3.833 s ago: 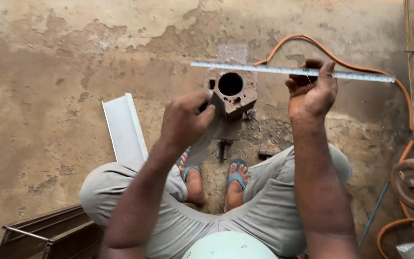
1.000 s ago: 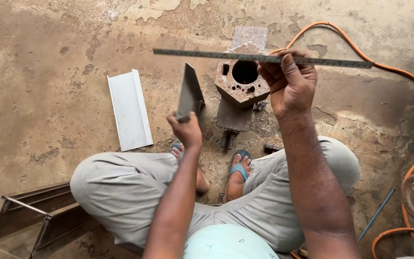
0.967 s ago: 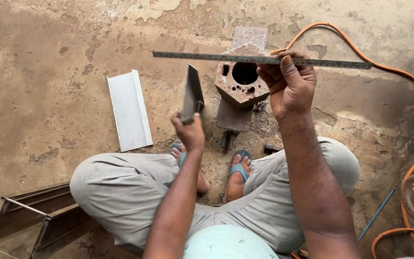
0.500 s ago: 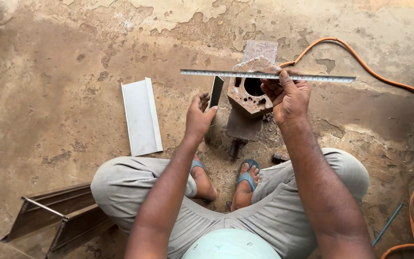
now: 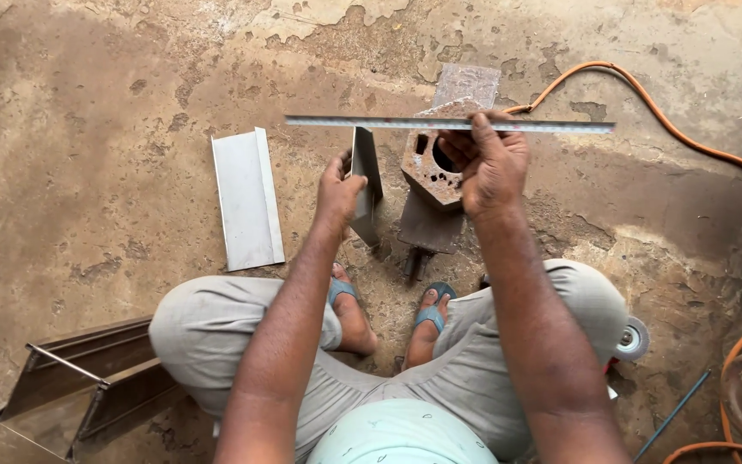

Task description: The recorder is measuring and hammering metal sheets into specific shapes on an anvil block.

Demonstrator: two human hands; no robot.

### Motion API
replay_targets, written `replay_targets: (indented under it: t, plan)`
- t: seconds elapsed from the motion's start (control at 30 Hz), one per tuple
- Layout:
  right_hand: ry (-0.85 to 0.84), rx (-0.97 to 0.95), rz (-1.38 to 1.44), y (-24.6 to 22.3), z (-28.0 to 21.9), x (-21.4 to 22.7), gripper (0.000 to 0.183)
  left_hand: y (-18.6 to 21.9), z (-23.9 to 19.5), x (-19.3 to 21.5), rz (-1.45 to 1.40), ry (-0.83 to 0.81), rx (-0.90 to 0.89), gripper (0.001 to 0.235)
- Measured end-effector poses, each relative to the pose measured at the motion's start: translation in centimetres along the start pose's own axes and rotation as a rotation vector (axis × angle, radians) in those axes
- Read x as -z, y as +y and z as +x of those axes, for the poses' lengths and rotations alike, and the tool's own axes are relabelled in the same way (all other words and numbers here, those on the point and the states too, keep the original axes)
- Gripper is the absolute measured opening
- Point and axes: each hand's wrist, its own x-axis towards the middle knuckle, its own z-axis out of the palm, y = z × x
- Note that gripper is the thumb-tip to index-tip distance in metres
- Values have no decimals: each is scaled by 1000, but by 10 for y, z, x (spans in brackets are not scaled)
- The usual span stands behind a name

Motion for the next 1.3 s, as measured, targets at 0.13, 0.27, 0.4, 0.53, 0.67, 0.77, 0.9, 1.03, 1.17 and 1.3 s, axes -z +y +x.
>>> replay_targets:
  t: [0.13, 0.27, 0.4, 0.53, 0.67, 0.77, 0.9, 1.03, 1.17, 1.3]
  plan:
    - [-23, -38, 59, 8, 3, -10, 4, -18, -11, -16, 15, 57, 4, 79]
    - [-102, -50, 87, 18, 0, -1, 5, -20, -8, -17, -5, 41, -113, 76]
    - [-107, -26, 78, 19, -1, -2, 6, -17, -3, -13, 63, 69, -60, 75]
    - [-102, -25, 86, 31, 2, -1, 8, -39, 19, -3, -29, 17, -202, 70]
    - [-79, -24, 40, 38, 3, 3, 8, -28, 23, 5, -159, -16, -188, 64]
    - [88, -86, -100, 40, 4, 1, 10, -26, 34, 11, -336, -32, -186, 56]
    - [76, -137, -168, 45, 8, 10, 12, -42, 50, 7, -703, -1, -84, 31]
    - [59, -187, -75, 73, 23, 25, 11, -52, 58, 4, -799, 64, -73, 15]
    - [27, -206, -96, 95, 24, 18, 8, -43, 50, -1, -781, 22, -72, 16]
    - [10, -224, -48, 102, 23, 6, 3, -36, 46, 0, -771, -73, -91, 21]
